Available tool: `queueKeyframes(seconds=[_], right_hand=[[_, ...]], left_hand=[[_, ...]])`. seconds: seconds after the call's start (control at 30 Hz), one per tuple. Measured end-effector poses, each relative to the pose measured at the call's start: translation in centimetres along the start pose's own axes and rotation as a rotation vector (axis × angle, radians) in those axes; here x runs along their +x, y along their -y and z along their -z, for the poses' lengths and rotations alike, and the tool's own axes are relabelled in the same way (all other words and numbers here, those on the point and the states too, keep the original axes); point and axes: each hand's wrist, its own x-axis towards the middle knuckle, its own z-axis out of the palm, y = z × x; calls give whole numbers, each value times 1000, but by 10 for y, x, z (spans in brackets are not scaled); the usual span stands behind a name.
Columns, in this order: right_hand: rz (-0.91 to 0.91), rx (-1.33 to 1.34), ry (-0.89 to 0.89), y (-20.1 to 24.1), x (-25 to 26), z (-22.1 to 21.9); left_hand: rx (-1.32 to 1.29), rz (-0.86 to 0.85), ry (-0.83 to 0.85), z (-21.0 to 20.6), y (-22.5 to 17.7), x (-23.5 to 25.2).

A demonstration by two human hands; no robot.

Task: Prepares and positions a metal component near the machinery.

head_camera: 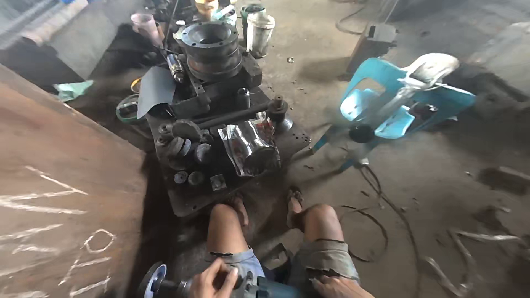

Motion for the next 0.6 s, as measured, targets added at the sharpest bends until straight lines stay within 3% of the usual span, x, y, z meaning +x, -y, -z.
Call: queueKeyframes(seconds=[0.1,0.2,0.33,0.43,0.6], right_hand=[[-12,-5,69,-6,14,9],[39,39,131,-15,19,25],[129,153,115,-34,29,39],[164,221,-81,-45,57,64],[260,458,-531,-28,128,134]], left_hand=[[95,-152,21,-31,-3,40],[63,-87,196,-58,1,62],[55,-41,238,-66,12,74],[22,-10,235,-59,7,87],[85,-176,49,-36,-8,126]])
